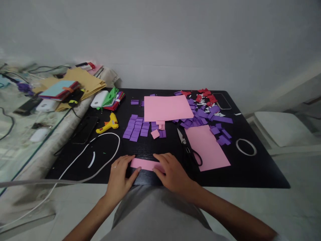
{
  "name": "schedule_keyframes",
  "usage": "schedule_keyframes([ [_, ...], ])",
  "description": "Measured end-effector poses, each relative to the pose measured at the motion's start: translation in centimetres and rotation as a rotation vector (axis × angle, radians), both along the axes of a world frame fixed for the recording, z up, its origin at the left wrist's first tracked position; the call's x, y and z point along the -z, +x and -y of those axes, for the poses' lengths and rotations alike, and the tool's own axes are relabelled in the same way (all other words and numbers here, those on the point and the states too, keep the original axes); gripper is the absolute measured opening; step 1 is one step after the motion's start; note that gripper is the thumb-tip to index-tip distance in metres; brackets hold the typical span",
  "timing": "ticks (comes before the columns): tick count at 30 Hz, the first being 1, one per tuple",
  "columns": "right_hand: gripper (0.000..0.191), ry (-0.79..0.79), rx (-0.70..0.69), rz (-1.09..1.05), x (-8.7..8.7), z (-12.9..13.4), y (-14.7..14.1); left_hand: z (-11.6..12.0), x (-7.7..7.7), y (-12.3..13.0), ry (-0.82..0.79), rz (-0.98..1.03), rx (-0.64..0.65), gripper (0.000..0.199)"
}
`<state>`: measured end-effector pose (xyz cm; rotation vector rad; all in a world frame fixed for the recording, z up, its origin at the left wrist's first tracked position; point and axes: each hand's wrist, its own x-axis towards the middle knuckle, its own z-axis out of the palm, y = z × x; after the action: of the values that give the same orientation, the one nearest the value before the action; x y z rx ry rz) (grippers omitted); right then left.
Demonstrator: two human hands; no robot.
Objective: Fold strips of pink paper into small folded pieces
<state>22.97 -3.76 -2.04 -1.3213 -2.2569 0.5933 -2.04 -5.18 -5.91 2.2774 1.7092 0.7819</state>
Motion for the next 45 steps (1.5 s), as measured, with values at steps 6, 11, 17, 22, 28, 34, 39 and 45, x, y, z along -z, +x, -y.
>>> schedule_keyframes([
  [6, 0.036, -0.049, -0.12, 0.196, 0.0, -1.0, -4.6, -0.1, 0.0, -0.2, -0.05, 0.143, 0.007, 0.039],
  [11, 0.017, -0.193, -0.119, 0.168, 0.2, -1.3, -4.8, -0.6, -0.8, 0.3, -0.161, 0.312, 0.041, 0.028],
  [17, 0.015, -0.309, -0.014, -0.334, -3.8, -6.1, -1.8, -4.7, -4.1, 3.1, -0.085, 0.827, -0.113, 0.028],
  [22, 0.012, -0.332, -0.007, -0.771, -10.4, -10.8, 0.6, -10.7, -11.1, 6.1, -0.003, 1.015, 0.066, 0.03],
  [28, 0.031, -0.21, 0.017, -0.831, -13.6, -12.6, 1.5, -15.0, -16.1, 9.5, 0.12, 0.915, 0.22, 0.019],
  [34, 0.021, 0.034, 0.148, -0.917, -13.5, -13.5, 2.2, -16.7, -16.6, 9.7, -0.003, 0.899, 0.367, 0.021],
  [39, 0.026, -0.081, 0.138, -0.968, -12.7, -13.9, 2.6, -17.0, -16.9, 8.5, -0.07, 0.914, 0.432, 0.026],
  [45, 0.027, -0.17, 0.144, -0.974, -12.1, -14.1, 2.5, -17.1, -15.8, 8.6, -0.147, 0.924, 0.431, 0.025],
])
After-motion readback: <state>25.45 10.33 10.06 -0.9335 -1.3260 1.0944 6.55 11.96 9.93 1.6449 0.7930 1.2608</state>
